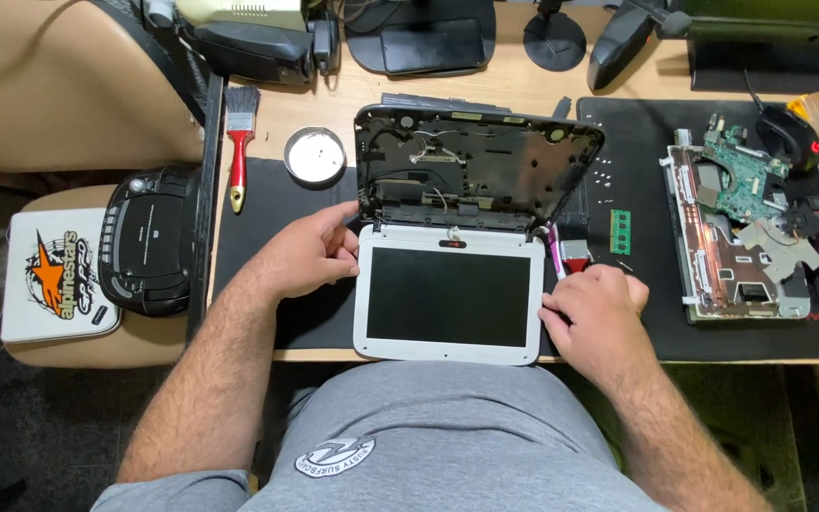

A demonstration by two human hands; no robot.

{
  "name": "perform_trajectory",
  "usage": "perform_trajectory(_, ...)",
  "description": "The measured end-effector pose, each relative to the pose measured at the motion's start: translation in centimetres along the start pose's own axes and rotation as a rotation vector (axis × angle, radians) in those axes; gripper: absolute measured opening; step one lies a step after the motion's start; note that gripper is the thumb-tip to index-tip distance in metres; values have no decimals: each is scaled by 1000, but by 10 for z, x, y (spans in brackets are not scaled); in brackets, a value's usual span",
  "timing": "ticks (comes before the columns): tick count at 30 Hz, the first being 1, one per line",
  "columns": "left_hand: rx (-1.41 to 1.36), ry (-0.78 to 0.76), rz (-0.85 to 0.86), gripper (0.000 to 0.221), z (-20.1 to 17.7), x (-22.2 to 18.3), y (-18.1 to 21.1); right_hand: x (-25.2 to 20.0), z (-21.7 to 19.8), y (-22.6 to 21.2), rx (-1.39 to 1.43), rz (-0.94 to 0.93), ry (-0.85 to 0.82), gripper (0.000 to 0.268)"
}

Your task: Disassembling a laptop to remove and clean the internal fan and bracket assembly using a screwdriver and brush.

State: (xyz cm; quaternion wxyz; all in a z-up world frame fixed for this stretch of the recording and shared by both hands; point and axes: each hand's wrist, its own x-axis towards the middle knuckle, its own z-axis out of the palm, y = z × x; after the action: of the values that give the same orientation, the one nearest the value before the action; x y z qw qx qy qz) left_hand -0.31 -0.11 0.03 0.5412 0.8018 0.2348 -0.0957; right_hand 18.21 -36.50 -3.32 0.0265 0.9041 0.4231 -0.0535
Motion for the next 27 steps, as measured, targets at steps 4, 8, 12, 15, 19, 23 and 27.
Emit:
perform_trajectory(4,0,16,-12,90,2,0,2,-11,2,4,8,-71,-1,25)
perform_trajectory(8,0,37,-14,91,2,1,3,-20,-1,1,51,-168,29,60)
perform_trajectory(12,-53,37,-4,89,3,5,-6,-26,9,6,47,-228,48,84)
perform_trajectory(15,32,-5,-165,89,0,-5,27,-21,14,10,103,-203,-61,101)
perform_trajectory(19,-7,39,-130,87,1,-6,20,-22,23,12,112,-250,34,101)
perform_trajectory(23,-13,95,-91,84,3,-8,14,-19,29,12,98,-232,69,98)
perform_trajectory(27,-28,131,-65,80,3,-7,10,-13,28,11,62,-185,20,96)
